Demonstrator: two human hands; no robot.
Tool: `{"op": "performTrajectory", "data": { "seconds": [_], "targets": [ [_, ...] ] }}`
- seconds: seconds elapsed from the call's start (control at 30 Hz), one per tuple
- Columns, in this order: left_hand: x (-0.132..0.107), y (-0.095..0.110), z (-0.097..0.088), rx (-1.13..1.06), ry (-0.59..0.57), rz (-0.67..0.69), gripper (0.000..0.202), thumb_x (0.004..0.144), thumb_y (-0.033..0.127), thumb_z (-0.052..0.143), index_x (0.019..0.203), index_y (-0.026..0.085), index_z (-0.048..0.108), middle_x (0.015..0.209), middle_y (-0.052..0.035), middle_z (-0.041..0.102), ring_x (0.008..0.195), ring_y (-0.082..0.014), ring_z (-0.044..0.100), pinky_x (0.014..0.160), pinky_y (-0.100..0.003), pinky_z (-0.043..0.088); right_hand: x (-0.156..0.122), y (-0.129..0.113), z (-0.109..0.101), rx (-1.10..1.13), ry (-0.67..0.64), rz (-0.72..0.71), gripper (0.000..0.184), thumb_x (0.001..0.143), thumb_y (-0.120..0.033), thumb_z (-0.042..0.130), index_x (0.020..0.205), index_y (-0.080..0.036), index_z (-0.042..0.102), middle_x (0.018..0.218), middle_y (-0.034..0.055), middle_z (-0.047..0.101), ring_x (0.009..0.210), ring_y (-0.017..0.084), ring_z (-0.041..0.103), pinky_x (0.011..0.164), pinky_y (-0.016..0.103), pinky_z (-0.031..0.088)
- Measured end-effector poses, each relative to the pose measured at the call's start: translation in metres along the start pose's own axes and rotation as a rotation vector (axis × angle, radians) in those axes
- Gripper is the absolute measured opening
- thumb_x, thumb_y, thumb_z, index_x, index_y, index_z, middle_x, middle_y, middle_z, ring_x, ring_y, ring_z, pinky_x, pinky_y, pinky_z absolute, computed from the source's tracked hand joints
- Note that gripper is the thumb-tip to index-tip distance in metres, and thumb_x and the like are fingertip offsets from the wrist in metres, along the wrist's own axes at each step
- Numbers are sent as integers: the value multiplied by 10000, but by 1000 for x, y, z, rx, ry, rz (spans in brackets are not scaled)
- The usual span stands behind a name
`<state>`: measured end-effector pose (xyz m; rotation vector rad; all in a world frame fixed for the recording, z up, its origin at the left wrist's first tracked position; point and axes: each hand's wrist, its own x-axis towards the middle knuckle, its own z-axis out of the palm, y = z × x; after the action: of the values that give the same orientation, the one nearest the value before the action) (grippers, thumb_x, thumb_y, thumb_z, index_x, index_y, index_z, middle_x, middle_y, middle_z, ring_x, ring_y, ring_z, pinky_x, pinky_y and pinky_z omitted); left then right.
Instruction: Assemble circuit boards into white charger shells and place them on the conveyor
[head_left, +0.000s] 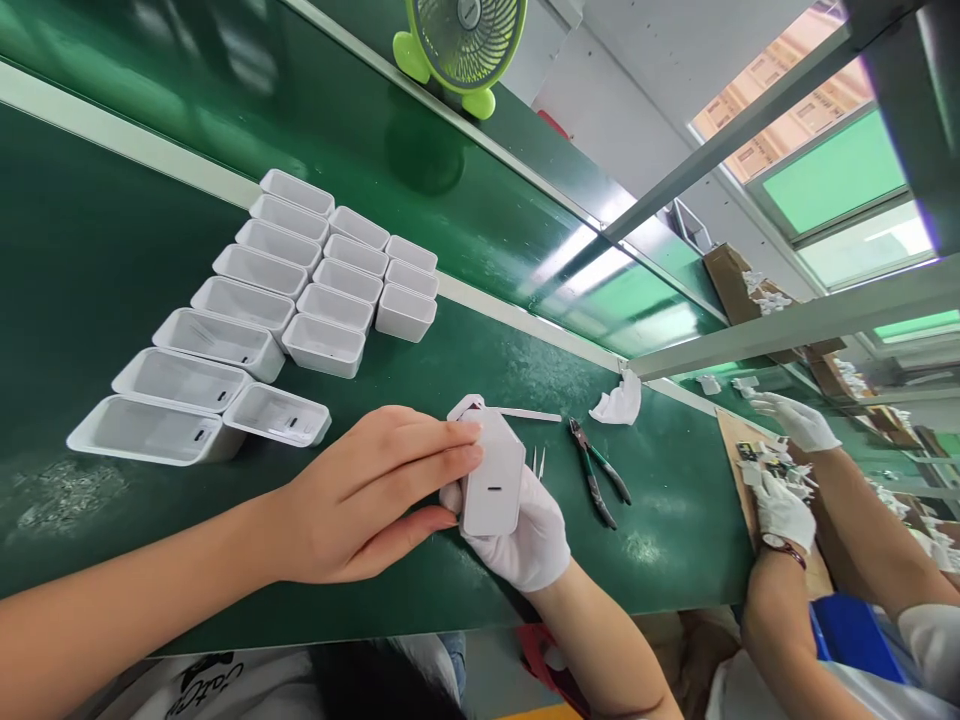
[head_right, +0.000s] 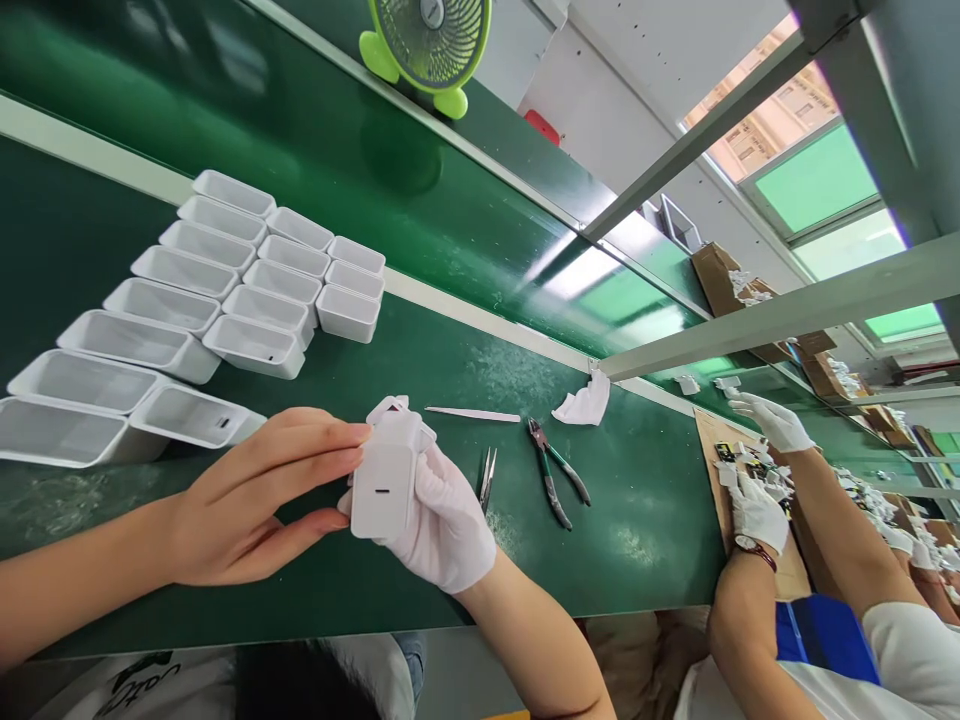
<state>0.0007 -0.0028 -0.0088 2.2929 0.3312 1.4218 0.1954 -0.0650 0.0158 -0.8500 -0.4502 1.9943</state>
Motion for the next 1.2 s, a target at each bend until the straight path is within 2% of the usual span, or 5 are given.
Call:
{"op": "performTrajectory", "data": {
  "seconds": [0.4, 0.63, 0.8, 1.03, 1.2],
  "targets": [
    [-3, -2, 0, -14, -27, 13, 576, 943, 115, 615, 1486, 67, 431, 1369, -215, 579, 1225, -252, 581, 1027, -393, 529, 1, -1, 4, 87, -61, -24, 460, 845, -389, 843, 1237, -261, 638, 1002, -9, 720, 867, 137, 722, 780, 209, 580],
    [-2, -1, 0, 5, -19, 8, 556, 951, 144, 605, 1480, 87, 445, 1348, -205, 604, 1190, -249, 612, 995, -374, 548, 1, -2, 6, 134, -114, -51, 342, 915, -309, 786, 1233, -268, 666, 1032, -12, 735, 904, 127, 732, 802, 195, 584],
    [-2, -1, -1, 0, -30, 9, 546, 945, 125, 606, 1465, 58, 454, 1350, -217, 592, 1189, -255, 606, 999, -376, 538, 2, -1, 6, 123, -110, -55, 379, 901, -315, 798, 1245, -262, 649, 1022, -9, 730, 892, 129, 730, 800, 201, 587],
    [-3, 0, -1, -12, -63, -11, 654, 930, 86, 607, 1538, 89, 365, 1407, -196, 539, 1239, -253, 559, 1048, -382, 500, 2, 0, 2, 35, -44, -26, 536, 822, -410, 854, 1254, -250, 580, 980, 2, 699, 853, 148, 719, 700, 198, 576],
    [-3, 0, -1, -18, -72, -12, 678, 928, 71, 602, 1554, 97, 343, 1406, -187, 531, 1239, -249, 549, 1041, -382, 493, 1, 0, 0, 25, -42, -29, 543, 827, -421, 851, 1256, -248, 568, 991, 6, 702, 861, 148, 718, 695, 197, 578]
  ]
}}
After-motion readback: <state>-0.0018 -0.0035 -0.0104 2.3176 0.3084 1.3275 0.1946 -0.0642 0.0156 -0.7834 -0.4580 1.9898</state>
